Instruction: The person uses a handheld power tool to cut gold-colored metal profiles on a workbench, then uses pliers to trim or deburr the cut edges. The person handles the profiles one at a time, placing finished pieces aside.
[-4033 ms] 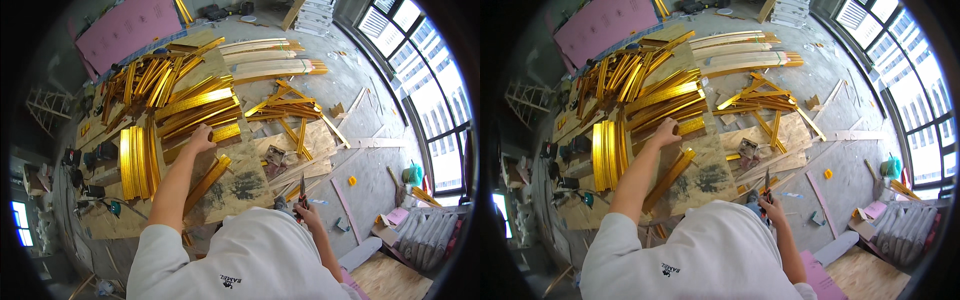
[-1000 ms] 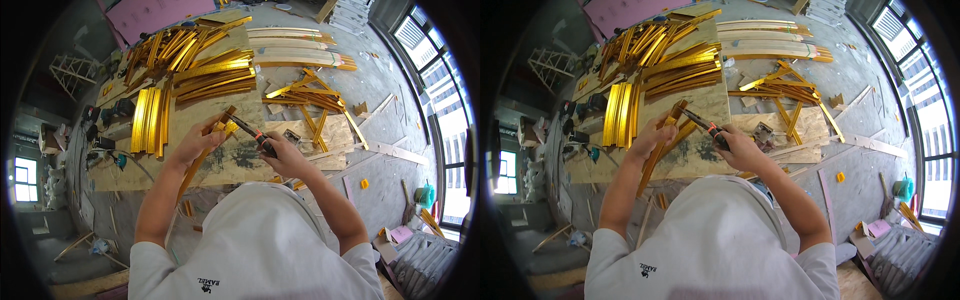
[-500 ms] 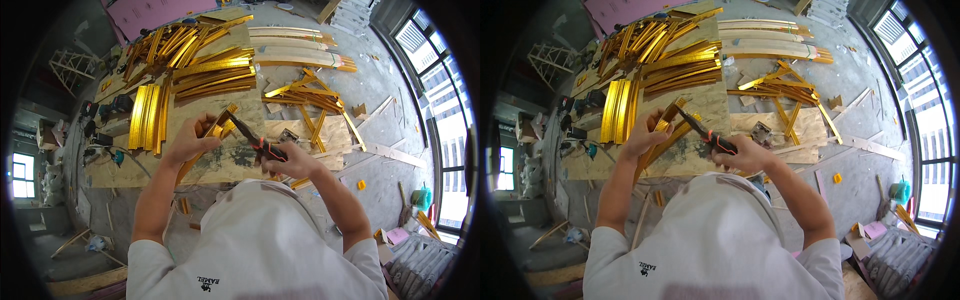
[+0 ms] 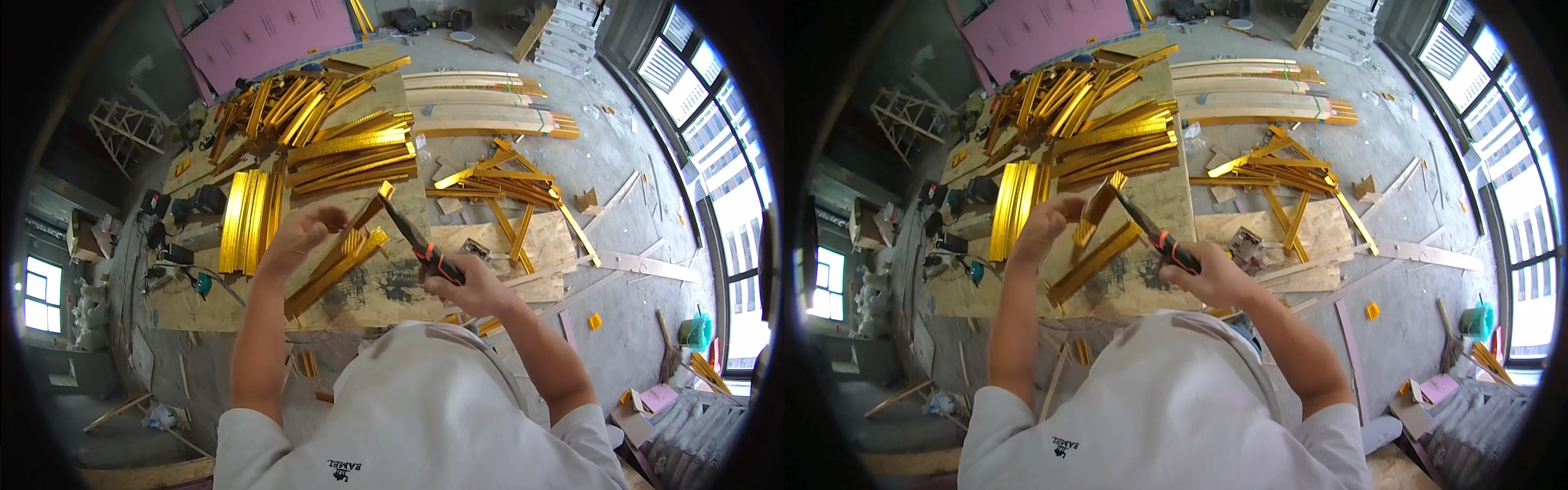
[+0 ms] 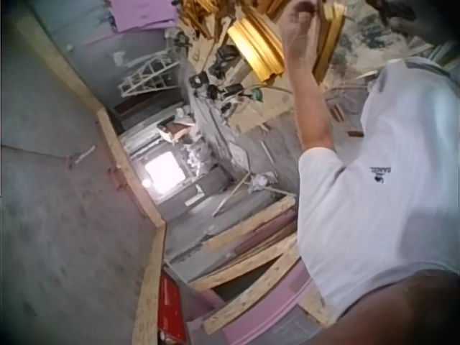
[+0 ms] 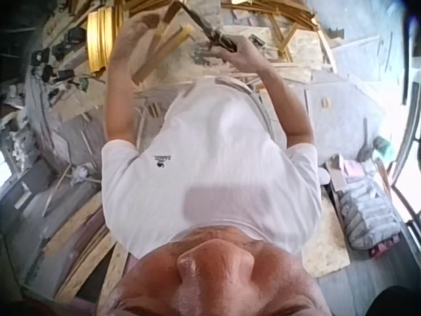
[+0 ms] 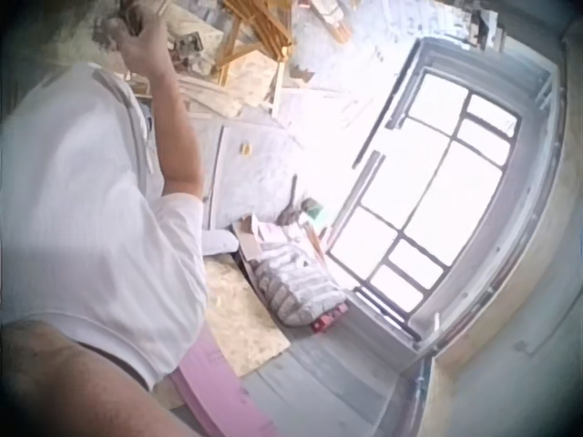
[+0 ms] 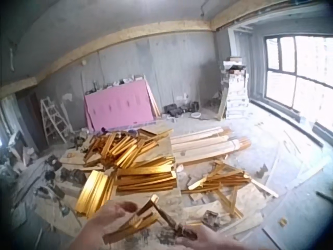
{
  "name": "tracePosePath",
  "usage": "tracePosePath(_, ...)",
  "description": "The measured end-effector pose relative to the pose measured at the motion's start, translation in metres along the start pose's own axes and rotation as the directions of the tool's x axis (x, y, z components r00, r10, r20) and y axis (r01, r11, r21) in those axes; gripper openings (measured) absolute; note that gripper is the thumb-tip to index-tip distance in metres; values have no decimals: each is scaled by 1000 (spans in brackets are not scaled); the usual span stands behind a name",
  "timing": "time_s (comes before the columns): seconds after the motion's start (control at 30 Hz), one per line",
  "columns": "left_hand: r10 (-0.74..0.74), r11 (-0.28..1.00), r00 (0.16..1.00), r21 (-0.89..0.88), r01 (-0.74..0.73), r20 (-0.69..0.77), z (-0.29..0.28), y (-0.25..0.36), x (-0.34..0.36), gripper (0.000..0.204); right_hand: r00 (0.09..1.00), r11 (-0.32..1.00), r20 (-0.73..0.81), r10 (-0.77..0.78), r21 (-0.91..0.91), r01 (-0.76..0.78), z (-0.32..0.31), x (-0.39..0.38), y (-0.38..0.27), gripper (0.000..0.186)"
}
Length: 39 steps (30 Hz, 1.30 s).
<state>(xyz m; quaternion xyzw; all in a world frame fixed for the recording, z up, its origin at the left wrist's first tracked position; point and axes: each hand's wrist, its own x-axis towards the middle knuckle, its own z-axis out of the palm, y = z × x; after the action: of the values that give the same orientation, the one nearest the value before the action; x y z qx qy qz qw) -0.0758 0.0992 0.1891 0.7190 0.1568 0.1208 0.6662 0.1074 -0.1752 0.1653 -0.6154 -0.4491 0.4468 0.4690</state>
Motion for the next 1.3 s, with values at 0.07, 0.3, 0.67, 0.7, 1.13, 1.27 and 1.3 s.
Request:
tracePosePath(0.07,-182,983,948,-16,185,-262,-21,-8,-8,75,945,902,-75,-318,-331,278,-3,-2,-5,21)
tracePosePath(0.3,-355,835,924,-397,381,141,-5,-40,33,98,781,295,213,-587,-842,451,7,4,-13,19)
tracePosePath(0.67,-41,997,955,-77,20,-294,-8,9,74,44,965,498,62,-254,-847,185,13,-4,28,34)
tracePosePath(0.7,3,1000,970,9,-1,-241,-6,9,69,45,975,679,1,-221,-718,154,0,-2,36,34)
tracePosePath(1.13,-106,945,992,302,122,-68,60,11,40,54,983,883,-31,-182,-446,149,-33,17,-1,22)
tracePosePath(1.27,-74,948,997,309,78,-23,54,5,38,46,987,882,2,-159,-450,143,-32,16,-9,23)
tracePosePath(1.3,-85,947,996,310,86,-17,52,5,36,47,989,911,40,-143,-384,147,-33,15,-13,22)
